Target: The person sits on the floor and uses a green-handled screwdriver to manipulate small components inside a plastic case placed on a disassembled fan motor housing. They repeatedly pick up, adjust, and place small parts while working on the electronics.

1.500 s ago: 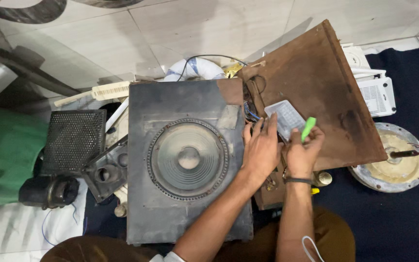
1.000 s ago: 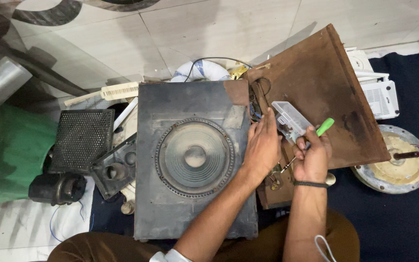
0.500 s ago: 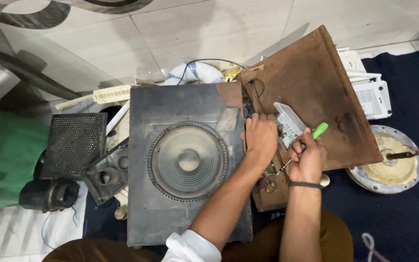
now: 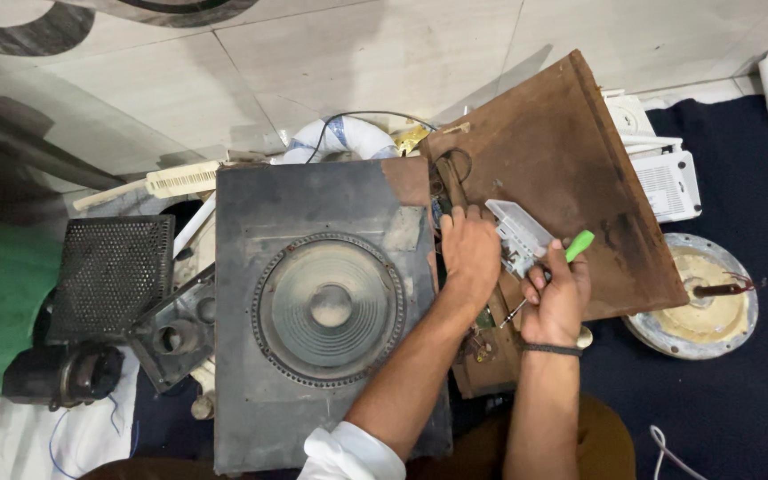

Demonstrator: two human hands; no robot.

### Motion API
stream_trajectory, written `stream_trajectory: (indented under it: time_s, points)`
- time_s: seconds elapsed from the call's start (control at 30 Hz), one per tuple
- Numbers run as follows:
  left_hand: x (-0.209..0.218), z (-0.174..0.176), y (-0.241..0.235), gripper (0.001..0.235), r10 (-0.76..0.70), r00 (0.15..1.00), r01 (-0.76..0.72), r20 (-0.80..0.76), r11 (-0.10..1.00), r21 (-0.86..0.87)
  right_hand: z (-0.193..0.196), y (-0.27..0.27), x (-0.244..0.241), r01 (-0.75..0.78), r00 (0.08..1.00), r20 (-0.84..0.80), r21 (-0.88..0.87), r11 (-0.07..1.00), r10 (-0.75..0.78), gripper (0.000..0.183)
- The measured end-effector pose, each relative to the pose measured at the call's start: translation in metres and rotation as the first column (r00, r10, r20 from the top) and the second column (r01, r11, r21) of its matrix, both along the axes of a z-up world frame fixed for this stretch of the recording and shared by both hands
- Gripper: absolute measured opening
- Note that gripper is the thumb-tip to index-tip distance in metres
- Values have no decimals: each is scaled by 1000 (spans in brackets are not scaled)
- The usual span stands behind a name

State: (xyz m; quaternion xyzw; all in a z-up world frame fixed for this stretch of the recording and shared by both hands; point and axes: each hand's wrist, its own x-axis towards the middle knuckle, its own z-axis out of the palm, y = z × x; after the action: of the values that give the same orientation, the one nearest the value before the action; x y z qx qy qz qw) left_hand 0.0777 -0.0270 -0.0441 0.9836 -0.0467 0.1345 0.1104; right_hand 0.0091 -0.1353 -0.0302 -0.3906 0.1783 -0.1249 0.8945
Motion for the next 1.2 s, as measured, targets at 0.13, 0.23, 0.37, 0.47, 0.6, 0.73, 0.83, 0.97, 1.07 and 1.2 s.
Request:
stream_trajectory:
  time_s: [0.13, 0.23, 0.37, 0.47, 0.6, 0.73, 0.83, 0.97, 1.07, 1.2]
  points:
    - [0, 10, 1, 23, -26, 998, 30, 55, 997, -72, 2, -3, 2, -7, 999, 36, 17, 1000, 6, 16]
    - [-1, 27, 3, 23, -50, 997, 57, 64, 991, -118, 12, -5, 0, -1, 998, 68, 14, 1000, 0, 15]
    - [-12, 60, 18, 21, -72, 995, 82, 63, 981, -176, 36, -6, -12, -43, 994, 100, 2, 999, 43, 16]
    - [-30, 86, 38, 26, -83, 994, 97, 64, 963, -252, 56, -6, -18, -118, 989, 93, 11, 993, 117, 19]
    - [-68, 114, 79, 19, -17, 1000, 22, 18, 947, -321, 74, 11, -28, -254, 961, 108, -23, 967, 255, 24]
    - [-111, 128, 126, 19, 59, 998, -46, 30, 944, -327, 80, 41, -35, -439, 895, 83, -20, 898, 439, 27]
    - [-142, 132, 161, 20, 116, 992, -91, 52, 936, -339, 82, 66, -45, -538, 842, 36, -38, 842, 539, 29]
    - [-175, 134, 208, 17, 199, 980, -176, 27, 916, -360, 86, 109, -58, -635, 772, 6, -45, 771, 636, 32]
    - [-195, 132, 236, 15, 262, 965, -233, 25, 896, -378, 86, 136, -71, -690, 718, 75, -54, 721, 692, 39]
    - [-212, 123, 260, 17, 263, 960, -204, 100, 895, -398, 84, 165, -83, -651, 697, 82, -342, 677, 712, 47]
